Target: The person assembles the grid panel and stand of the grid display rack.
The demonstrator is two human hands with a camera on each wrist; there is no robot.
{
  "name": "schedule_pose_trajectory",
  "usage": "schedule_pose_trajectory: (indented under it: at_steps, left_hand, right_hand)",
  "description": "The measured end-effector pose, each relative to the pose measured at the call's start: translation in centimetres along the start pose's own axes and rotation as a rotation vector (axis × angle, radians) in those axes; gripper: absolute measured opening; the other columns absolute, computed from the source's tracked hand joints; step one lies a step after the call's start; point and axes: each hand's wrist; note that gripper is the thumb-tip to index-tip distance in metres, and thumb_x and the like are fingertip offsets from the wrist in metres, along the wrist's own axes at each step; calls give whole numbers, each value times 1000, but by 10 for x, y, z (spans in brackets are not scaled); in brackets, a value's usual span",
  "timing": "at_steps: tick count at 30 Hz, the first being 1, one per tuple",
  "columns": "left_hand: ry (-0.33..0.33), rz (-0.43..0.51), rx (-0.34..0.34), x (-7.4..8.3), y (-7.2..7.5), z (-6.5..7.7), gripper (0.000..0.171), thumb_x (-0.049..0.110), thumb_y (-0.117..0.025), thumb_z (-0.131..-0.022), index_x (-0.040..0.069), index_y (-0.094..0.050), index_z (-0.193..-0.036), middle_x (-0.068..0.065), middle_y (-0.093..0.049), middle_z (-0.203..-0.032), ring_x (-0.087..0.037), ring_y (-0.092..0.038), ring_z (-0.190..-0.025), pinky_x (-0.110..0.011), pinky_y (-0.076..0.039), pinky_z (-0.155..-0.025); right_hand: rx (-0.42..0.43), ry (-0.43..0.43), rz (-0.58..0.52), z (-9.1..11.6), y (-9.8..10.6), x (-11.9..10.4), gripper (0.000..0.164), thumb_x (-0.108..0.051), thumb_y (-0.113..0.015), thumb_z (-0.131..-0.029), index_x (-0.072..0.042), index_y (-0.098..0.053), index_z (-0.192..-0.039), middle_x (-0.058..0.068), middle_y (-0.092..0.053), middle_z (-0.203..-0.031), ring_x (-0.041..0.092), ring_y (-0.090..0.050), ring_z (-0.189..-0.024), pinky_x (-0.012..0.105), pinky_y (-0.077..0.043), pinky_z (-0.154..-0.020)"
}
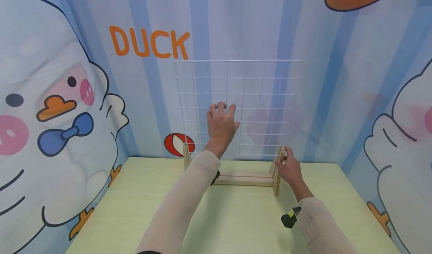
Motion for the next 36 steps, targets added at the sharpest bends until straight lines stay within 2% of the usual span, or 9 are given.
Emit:
schedule_pose_trajectory:
  at_steps: [11,17,23,36]
  left_hand:
    - [10,-36,8,-1,-9,7,58,50,-81,-83,21,-60,-129,-9,-59,-125,-32,-55,-115,-43,-53,-92]
    - [-7,-56,11,0,-13,10,58,53,-80,-82,20,-61,-127,-8,-61,-122,-32,-57,-113,-43,-54,-91]
    - [-8,-48,-3,1,-18,16,57,53,-80,-83,19,-62,-125,-9,-61,-122,-32,-57,-114,-43,-53,-93]
    - [-21,-68,-49,0,-31,33,58,54,-78,-84,19,-60,-127,-8,-62,-122,-32,-57,-113,-43,-54,-92]
  right_hand:
    - [-17,-41,-22,-1,2,-1,68,-14,-51,-105,-11,-13,-161,34,-43,-150,52,-50,-133,65,-45,-105]
    - [4,-11,-12,-1,3,1,67,-15,-52,-104,-10,-16,-160,35,-46,-147,52,-53,-130,64,-48,-103]
    - [10,0,-8,-1,0,4,67,-14,-52,-103,-9,-17,-160,35,-49,-144,51,-56,-127,63,-50,-100]
    - [10,0,-8,0,-1,1,68,-14,-52,-103,-9,-16,-160,34,-48,-145,52,-55,-128,64,-48,-102]
Point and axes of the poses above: each hand's wrist, its own z-axis away from the middle knuckle, its own y-axis out of the back of the hand, x = y × z
